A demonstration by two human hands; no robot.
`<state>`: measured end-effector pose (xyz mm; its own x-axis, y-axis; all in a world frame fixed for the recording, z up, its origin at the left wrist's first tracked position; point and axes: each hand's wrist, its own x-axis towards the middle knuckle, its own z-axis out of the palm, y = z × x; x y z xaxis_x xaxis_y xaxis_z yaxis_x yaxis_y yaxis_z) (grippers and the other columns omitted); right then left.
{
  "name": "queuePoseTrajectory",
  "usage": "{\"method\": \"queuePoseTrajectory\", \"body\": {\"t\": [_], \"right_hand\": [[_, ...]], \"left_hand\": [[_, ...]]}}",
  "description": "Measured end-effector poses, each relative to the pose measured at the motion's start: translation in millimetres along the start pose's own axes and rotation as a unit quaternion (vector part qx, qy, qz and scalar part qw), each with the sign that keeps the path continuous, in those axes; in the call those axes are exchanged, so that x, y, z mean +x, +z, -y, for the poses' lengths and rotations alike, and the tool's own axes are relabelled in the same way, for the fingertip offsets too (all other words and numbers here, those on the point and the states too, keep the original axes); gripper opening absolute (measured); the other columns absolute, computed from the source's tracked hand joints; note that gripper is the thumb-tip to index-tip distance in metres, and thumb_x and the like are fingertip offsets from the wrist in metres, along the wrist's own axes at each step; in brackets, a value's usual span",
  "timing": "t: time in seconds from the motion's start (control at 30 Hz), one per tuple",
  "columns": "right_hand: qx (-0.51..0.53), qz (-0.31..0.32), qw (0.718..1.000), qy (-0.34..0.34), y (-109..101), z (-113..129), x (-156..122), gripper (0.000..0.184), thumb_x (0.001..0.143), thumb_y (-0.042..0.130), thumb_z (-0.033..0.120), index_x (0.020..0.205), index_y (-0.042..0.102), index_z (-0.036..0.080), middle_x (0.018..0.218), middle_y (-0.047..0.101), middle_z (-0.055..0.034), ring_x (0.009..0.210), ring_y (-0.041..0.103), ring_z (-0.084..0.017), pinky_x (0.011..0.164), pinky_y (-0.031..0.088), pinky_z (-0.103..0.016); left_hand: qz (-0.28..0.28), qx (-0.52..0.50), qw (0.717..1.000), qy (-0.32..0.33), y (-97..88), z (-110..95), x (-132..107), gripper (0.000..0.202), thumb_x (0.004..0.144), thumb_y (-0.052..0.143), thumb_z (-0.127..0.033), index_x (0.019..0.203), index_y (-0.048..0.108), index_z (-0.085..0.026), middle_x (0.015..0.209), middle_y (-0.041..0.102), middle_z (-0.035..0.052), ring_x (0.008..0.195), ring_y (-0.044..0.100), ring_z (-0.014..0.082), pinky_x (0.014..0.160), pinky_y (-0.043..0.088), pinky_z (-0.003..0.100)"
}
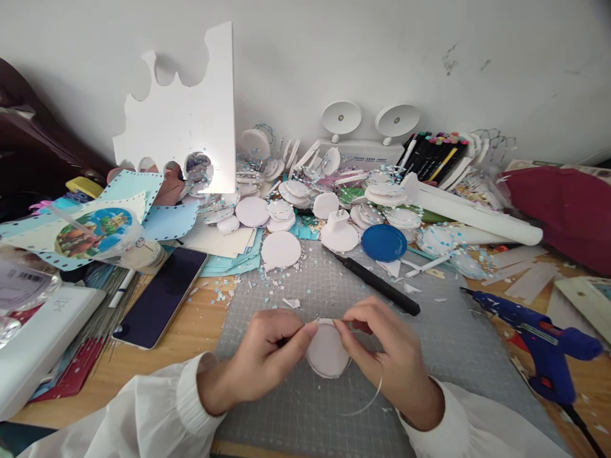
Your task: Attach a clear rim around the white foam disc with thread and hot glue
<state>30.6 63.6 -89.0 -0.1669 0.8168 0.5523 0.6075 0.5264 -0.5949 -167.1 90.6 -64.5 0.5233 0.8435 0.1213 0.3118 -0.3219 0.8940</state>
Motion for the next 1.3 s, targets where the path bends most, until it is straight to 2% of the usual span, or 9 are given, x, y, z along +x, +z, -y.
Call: {"method": "queuePoseTrajectory", "body": {"t": [0.47,0.7,0.8,0.87,0.9,0.97,1.13,1.2,1.3], "right_hand": [[-0.065,-0.021,0.997,-0.024,0.4,-0.2,-3.2,0.023,0.089,0.063,0.012,0.074,0.048,0.021,0.061,0.038,0.0047,0.055,0.039,-0.012,0.051,0.034,-0.026],[-0.006,-0.045,0.998,0.036,-0.3,0.2,-0.1,0.026,0.089,0.063,0.016,0.067,0.05,0.021,0.058,0.042,0.0048,0.052,0.041,-0.011,0.05,0.035,-0.026],[0.071,-0.047,0.989,0.12,-3.6,0.9,4.0,0.03,0.089,0.063,0.022,0.063,0.049,0.021,0.055,0.042,0.0053,0.049,0.04,-0.01,0.046,0.034,-0.024],[0.132,-0.045,0.974,0.177,-6.3,1.6,7.0,0.033,0.089,0.063,0.028,0.061,0.047,0.021,0.055,0.042,0.0052,0.048,0.039,-0.01,0.044,0.033,-0.023],[0.164,-0.043,0.966,0.197,-7.6,2.0,8.3,0.035,0.09,0.062,0.031,0.06,0.046,0.021,0.055,0.041,0.0051,0.048,0.038,-0.01,0.044,0.033,-0.023],[0.216,-0.038,0.951,0.219,-9.3,2.9,10.2,0.038,0.089,0.062,0.036,0.059,0.045,0.021,0.055,0.039,0.005,0.049,0.037,-0.01,0.043,0.032,-0.022],[0.253,-0.022,0.945,0.206,-9.2,5.3,8.5,0.035,0.089,0.062,0.033,0.06,0.048,0.02,0.054,0.042,0.0052,0.048,0.038,-0.01,0.043,0.033,-0.021],[0.24,-0.02,0.951,0.196,-8.5,5.6,6.3,0.032,0.088,0.063,0.031,0.061,0.05,0.02,0.054,0.045,0.005,0.048,0.04,-0.009,0.044,0.034,-0.021],[0.226,-0.021,0.955,0.192,-8.0,5.5,4.0,0.03,0.088,0.064,0.031,0.062,0.054,0.02,0.054,0.047,0.0044,0.049,0.043,-0.01,0.044,0.035,-0.021]], "left_hand": [[0.043,-0.092,0.991,-0.082,1.9,0.3,0.5,0.049,0.096,0.044,-0.041,0.053,0.04,-0.017,0.05,0.037,-0.0044,0.049,0.033,0.0075,0.048,0.029,0.022],[0.046,-0.122,0.986,-0.104,5.5,-1.8,-0.7,0.051,0.096,0.043,-0.047,0.056,0.049,-0.016,0.05,0.039,-0.0043,0.049,0.035,0.0081,0.05,0.031,0.022],[-0.025,-0.13,0.987,-0.086,0.1,0.7,0.8,0.048,0.097,0.044,-0.047,0.065,0.061,-0.014,0.056,0.048,-0.0018,0.055,0.044,0.0103,0.056,0.037,0.023],[-0.097,-0.163,0.98,-0.055,-2.2,4.5,2.7,0.04,0.097,0.047,-0.045,0.079,0.067,-0.016,0.072,0.057,0.0015,0.069,0.05,0.0125,0.069,0.042,0.024],[-0.116,-0.2,0.972,-0.05,-2.0,6.7,3.6,0.034,0.096,0.05,-0.045,0.087,0.068,-0.017,0.082,0.06,0.0027,0.078,0.053,0.0136,0.076,0.043,0.025],[-0.094,-0.321,0.939,-0.082,1.0,10.3,5.3,0.029,0.094,0.053,-0.047,0.102,0.065,-0.021,0.097,0.06,0.0036,0.092,0.055,0.0151,0.084,0.044,0.025],[0.133,-0.556,0.8,-0.182,11.5,10.9,4.0,0.044,0.089,0.055,-0.057,0.111,0.062,-0.02,0.101,0.062,0.0065,0.091,0.061,0.0171,0.081,0.051,0.03],[0.183,-0.577,0.775,-0.181,11.6,9.6,1.7,0.047,0.087,0.058,-0.057,0.113,0.06,-0.018,0.103,0.063,0.0091,0.094,0.063,0.0208,0.083,0.053,0.038],[0.206,-0.58,0.77,-0.17,8.6,8.6,-1.1,0.05,0.083,0.066,-0.053,0.118,0.056,-0.018,0.107,0.062,0.0107,0.1,0.062,0.0234,0.086,0.054,0.044]]}}
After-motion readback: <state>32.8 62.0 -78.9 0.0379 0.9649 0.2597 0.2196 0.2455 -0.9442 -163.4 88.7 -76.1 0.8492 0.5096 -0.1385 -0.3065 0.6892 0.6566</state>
